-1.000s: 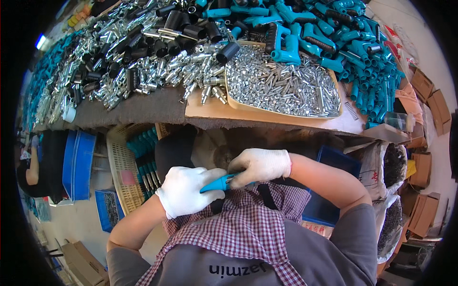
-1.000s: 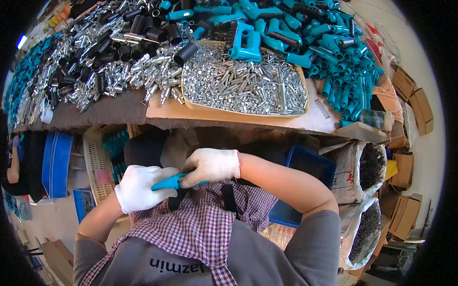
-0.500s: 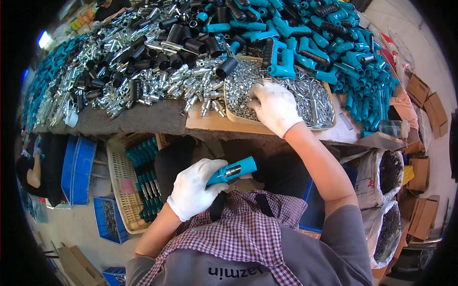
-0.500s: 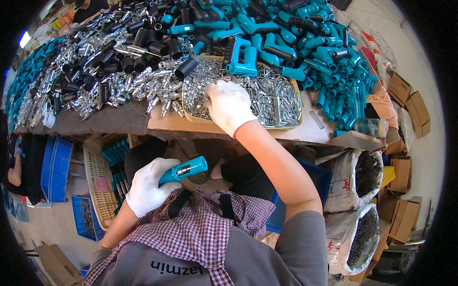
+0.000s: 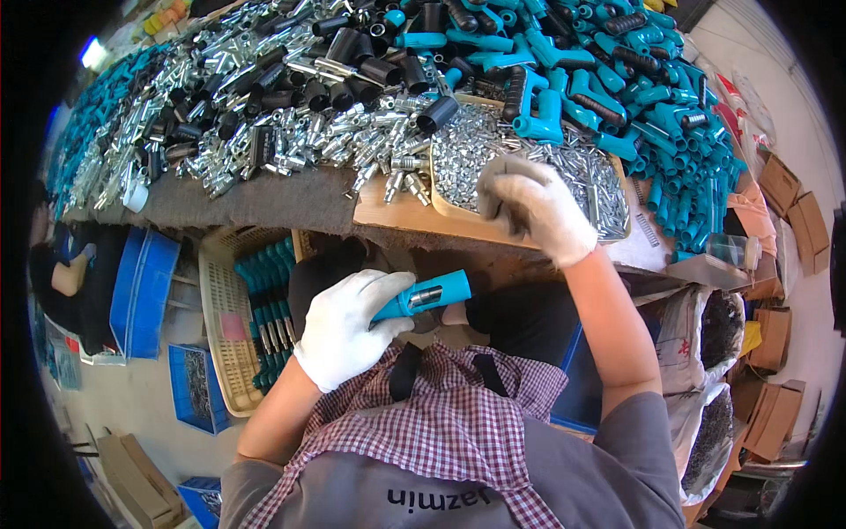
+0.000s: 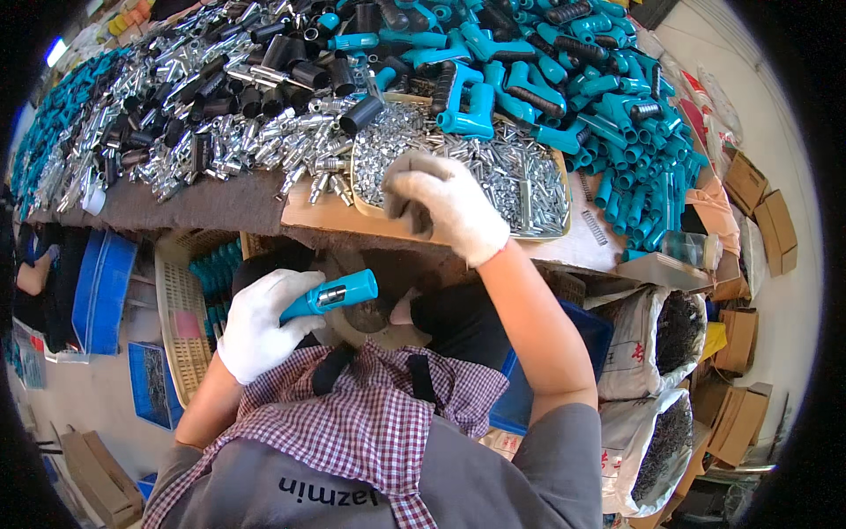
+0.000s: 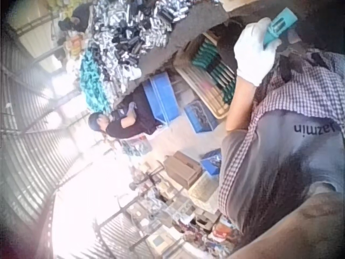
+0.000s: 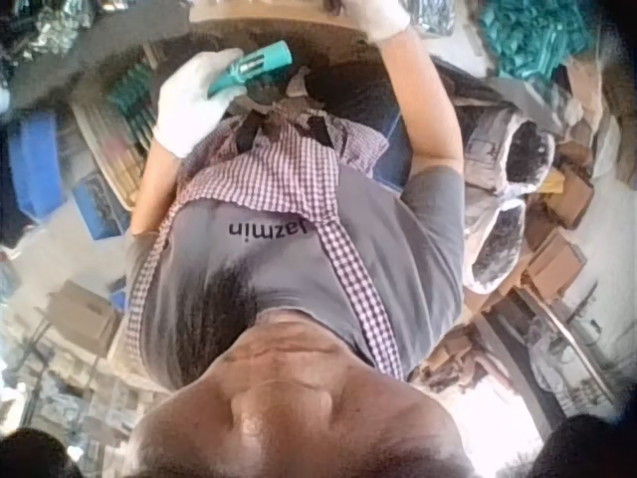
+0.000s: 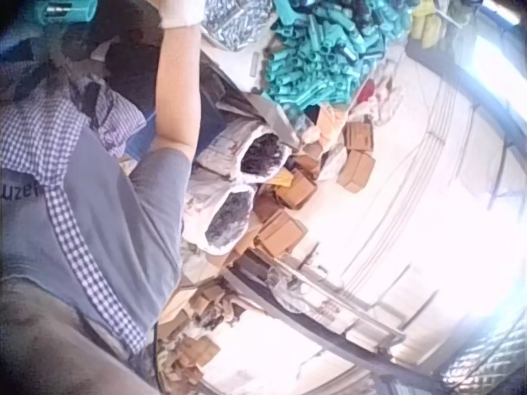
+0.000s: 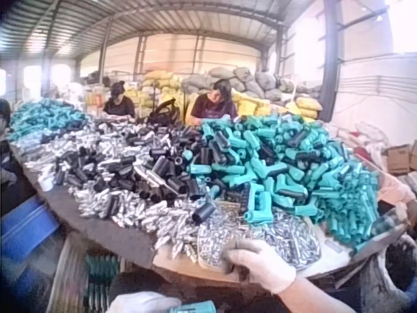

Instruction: The person assembles tools by inserting metal pins and springs into barrels, attaching plastic handles, and placing the completed tools into a crate.

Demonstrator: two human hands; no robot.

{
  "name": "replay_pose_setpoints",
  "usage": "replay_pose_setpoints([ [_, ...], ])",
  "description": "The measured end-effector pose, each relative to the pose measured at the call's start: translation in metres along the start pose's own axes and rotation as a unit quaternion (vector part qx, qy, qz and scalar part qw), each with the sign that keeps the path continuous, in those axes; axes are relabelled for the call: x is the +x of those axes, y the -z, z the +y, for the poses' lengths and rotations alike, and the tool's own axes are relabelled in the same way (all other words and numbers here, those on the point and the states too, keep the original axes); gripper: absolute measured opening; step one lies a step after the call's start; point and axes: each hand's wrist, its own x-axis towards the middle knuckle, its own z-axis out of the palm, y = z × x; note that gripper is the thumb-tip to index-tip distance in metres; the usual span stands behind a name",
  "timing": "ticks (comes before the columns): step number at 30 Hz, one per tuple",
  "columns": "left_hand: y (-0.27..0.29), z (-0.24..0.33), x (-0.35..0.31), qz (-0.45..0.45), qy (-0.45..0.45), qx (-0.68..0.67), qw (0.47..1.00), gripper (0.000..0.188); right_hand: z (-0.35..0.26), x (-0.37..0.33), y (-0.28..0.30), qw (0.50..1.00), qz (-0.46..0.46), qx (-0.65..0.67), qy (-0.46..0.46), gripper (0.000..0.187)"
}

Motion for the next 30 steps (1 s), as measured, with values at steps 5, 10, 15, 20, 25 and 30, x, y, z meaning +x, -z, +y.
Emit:
replay_pose_setpoints([
  [5,0.009,0.002,0.002,-0.001,-0.036,0.046,0.998,0.052,0.011,-0.017,-0.023,0.977,-0.058,0.191,-0.077,0.017],
  [10,0.014,0.009,0.001,-0.018,-0.056,0.080,0.995,0.052,0.028,-0.016,-0.023,0.964,-0.078,0.251,-0.047,0.013],
  [15,0.016,0.012,0.000,-0.059,-0.042,0.088,0.993,0.051,0.029,-0.018,-0.033,0.995,-0.066,0.072,-0.010,0.009],
  [20,0.017,0.011,0.001,-0.067,-0.075,0.112,0.989,0.058,0.029,-0.024,-0.049,0.982,-0.118,-0.148,0.024,0.013],
  [25,0.015,0.017,0.001,-0.086,-0.065,0.133,0.985,0.071,0.030,-0.031,-0.070,0.947,-0.129,-0.281,0.090,0.022],
  [30,0.011,0.017,0.001,-0.078,-0.094,0.128,0.984,0.072,0.042,-0.034,-0.075,0.922,-0.105,-0.351,0.126,0.018],
])
